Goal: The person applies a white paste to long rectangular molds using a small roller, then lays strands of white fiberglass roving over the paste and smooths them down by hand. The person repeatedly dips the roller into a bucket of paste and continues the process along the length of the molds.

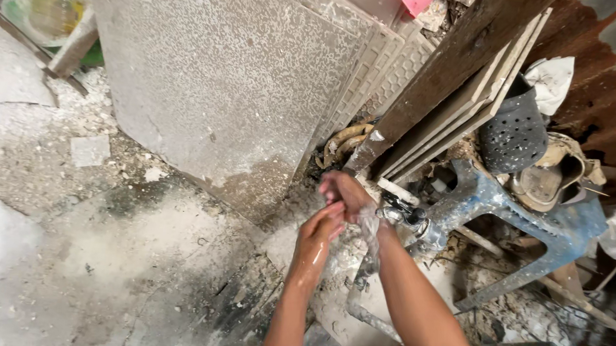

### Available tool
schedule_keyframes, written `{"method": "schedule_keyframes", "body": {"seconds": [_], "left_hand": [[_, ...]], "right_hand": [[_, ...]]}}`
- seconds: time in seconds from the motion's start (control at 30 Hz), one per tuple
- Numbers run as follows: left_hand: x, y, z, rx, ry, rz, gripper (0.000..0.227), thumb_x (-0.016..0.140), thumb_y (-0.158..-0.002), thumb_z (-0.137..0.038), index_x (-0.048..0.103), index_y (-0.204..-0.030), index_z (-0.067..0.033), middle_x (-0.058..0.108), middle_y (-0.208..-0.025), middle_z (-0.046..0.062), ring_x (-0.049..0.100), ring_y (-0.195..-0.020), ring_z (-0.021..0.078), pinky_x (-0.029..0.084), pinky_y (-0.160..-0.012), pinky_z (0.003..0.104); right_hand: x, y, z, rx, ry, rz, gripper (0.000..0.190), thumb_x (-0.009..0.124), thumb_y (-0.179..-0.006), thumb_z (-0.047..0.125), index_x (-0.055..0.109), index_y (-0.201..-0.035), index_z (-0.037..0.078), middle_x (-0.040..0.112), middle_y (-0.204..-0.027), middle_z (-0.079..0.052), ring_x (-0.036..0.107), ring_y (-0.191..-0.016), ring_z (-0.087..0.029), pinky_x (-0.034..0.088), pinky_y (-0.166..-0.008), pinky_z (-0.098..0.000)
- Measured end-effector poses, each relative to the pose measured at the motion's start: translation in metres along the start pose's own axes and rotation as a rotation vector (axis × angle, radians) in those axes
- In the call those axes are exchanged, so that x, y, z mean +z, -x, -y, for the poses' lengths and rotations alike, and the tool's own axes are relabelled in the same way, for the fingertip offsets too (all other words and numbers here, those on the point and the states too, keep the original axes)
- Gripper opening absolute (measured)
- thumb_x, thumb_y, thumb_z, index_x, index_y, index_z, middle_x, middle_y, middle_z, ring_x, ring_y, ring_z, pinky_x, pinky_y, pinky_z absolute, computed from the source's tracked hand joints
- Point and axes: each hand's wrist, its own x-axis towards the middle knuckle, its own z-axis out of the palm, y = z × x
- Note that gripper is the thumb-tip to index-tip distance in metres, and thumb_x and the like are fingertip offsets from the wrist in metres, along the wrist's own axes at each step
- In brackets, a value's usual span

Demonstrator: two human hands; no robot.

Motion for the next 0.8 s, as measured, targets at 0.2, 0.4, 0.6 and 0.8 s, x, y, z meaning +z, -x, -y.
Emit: {"method": "schedule_keyframes", "body": {"seconds": [0.2, 0.4, 0.6, 0.8], "left_hand": [[0.066, 0.055, -0.014, -0.215, 0.099, -0.174, 0.086, 0.044, -0.096, -0.053, 0.011, -0.162, -0.0097, 0.033, -0.156, 0.014, 0.041, -0.14, 0.0316, 0.037, -0.112, 0.047], [0.089, 0.034, -0.022, -0.248, 0.093, 0.01, 0.076, 0.059, -0.09, -0.039, 0.035, -0.147, 0.0049, 0.047, -0.143, 0.028, 0.05, -0.135, 0.0382, 0.043, -0.108, 0.052], [0.071, -0.035, -0.022, -0.427, 0.331, -0.192, 0.06, 0.063, -0.092, -0.038, 0.047, -0.14, -0.0053, 0.048, -0.137, 0.019, 0.049, -0.128, 0.0321, 0.043, -0.107, 0.049], [0.065, -0.062, 0.006, -0.397, 0.549, -0.149, 0.065, 0.067, -0.084, -0.037, 0.053, -0.14, -0.009, 0.049, -0.144, 0.015, 0.049, -0.132, 0.0294, 0.043, -0.106, 0.045]], "right_hand": [[0.026, -0.004, 0.034, -0.105, 0.48, 0.472, 0.043, 0.044, -0.101, 0.042, 0.06, -0.128, 0.012, 0.069, -0.115, -0.009, 0.068, -0.092, -0.018, 0.061, -0.081, -0.0321], [0.05, -0.015, 0.033, 0.086, 0.615, 0.293, 0.046, 0.045, -0.104, 0.037, 0.069, -0.117, 0.0, 0.07, -0.107, -0.015, 0.069, -0.089, -0.02, 0.062, -0.08, -0.0319], [0.031, -0.015, 0.003, -0.13, 0.404, 0.046, 0.044, 0.05, -0.106, 0.035, 0.07, -0.096, -0.003, 0.065, -0.072, -0.011, 0.061, -0.062, -0.022, 0.058, -0.066, -0.038], [0.001, 0.008, -0.03, -0.241, 0.131, -0.314, 0.051, 0.052, -0.108, 0.037, 0.068, -0.092, -0.009, 0.068, -0.071, -0.015, 0.065, -0.068, -0.023, 0.056, -0.073, -0.0342]]}}
